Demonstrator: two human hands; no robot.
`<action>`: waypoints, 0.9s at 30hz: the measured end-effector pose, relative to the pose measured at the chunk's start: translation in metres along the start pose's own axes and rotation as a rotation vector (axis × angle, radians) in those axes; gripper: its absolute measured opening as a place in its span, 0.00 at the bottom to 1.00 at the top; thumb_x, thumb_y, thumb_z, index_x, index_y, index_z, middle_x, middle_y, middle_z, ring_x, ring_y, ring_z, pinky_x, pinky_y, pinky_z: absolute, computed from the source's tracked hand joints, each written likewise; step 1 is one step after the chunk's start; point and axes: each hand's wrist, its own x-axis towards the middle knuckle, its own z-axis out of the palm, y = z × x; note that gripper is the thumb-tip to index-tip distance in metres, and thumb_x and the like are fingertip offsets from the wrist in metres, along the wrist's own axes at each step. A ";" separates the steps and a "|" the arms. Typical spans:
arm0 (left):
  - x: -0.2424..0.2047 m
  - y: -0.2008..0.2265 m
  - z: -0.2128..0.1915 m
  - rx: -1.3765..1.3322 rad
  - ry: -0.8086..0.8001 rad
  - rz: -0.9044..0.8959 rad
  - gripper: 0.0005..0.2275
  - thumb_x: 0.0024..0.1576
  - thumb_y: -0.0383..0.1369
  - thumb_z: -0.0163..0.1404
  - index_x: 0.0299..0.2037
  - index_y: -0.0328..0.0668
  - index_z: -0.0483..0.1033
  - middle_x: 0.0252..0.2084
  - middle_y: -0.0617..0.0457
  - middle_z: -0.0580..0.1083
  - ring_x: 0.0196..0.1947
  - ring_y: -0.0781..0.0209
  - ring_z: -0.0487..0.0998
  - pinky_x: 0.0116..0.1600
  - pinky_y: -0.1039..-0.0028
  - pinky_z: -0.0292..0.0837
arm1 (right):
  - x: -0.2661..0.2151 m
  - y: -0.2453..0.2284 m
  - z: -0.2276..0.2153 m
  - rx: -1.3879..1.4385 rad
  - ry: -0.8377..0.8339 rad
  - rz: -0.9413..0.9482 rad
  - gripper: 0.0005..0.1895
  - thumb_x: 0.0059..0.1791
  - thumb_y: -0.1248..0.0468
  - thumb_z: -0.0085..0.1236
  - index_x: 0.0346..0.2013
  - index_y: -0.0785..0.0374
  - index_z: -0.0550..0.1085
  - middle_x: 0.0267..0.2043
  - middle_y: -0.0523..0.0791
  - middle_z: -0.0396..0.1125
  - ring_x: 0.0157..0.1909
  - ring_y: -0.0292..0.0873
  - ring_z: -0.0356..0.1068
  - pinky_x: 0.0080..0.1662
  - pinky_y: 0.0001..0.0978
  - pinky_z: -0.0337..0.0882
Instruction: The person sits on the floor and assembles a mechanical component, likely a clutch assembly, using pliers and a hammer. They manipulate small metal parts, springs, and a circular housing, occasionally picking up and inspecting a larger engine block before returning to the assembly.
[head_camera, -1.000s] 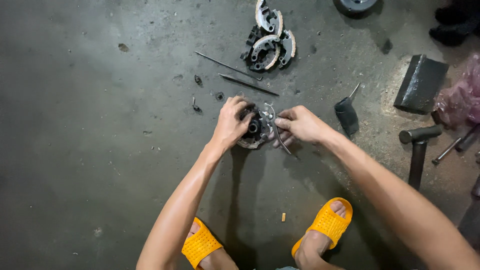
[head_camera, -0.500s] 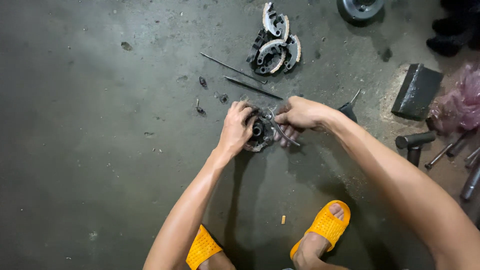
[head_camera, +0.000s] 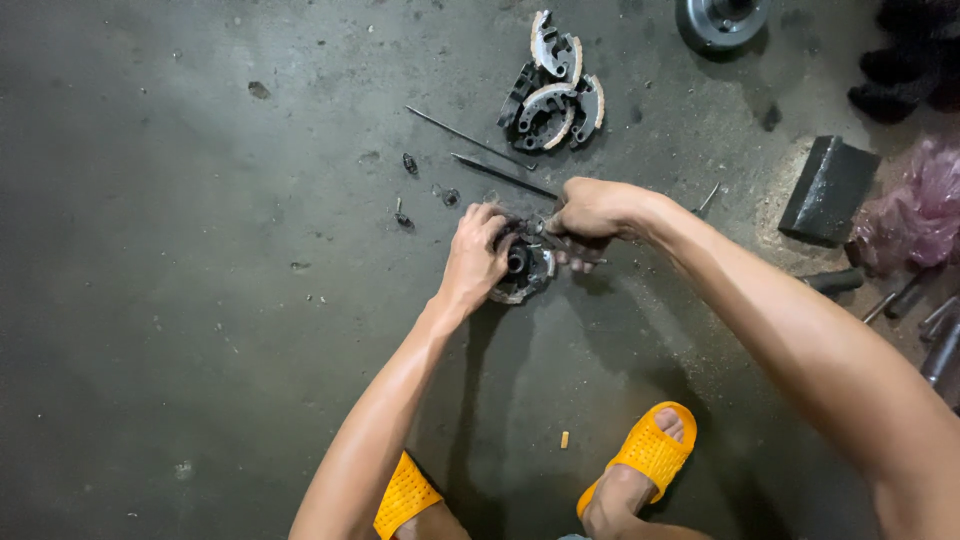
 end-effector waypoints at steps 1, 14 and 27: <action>-0.001 -0.001 0.002 0.000 -0.001 0.000 0.06 0.52 0.25 0.60 0.33 0.36 0.75 0.39 0.48 0.73 0.45 0.44 0.74 0.47 0.59 0.73 | -0.001 0.001 0.001 0.001 0.000 0.001 0.17 0.54 0.69 0.44 0.29 0.81 0.75 0.24 0.63 0.72 0.25 0.58 0.77 0.28 0.50 0.79; -0.002 -0.012 0.006 0.001 -0.021 0.032 0.05 0.52 0.25 0.59 0.35 0.36 0.75 0.39 0.46 0.73 0.47 0.44 0.74 0.50 0.58 0.73 | 0.010 0.013 0.002 -0.052 0.047 -0.009 0.16 0.54 0.68 0.47 0.29 0.79 0.75 0.24 0.60 0.71 0.22 0.52 0.75 0.26 0.47 0.79; -0.001 -0.013 0.005 0.050 -0.094 0.013 0.06 0.51 0.26 0.59 0.35 0.37 0.74 0.39 0.47 0.72 0.47 0.44 0.73 0.48 0.57 0.74 | -0.001 0.014 0.010 -0.070 0.095 -0.001 0.19 0.56 0.63 0.49 0.25 0.75 0.72 0.21 0.53 0.65 0.17 0.44 0.65 0.18 0.37 0.68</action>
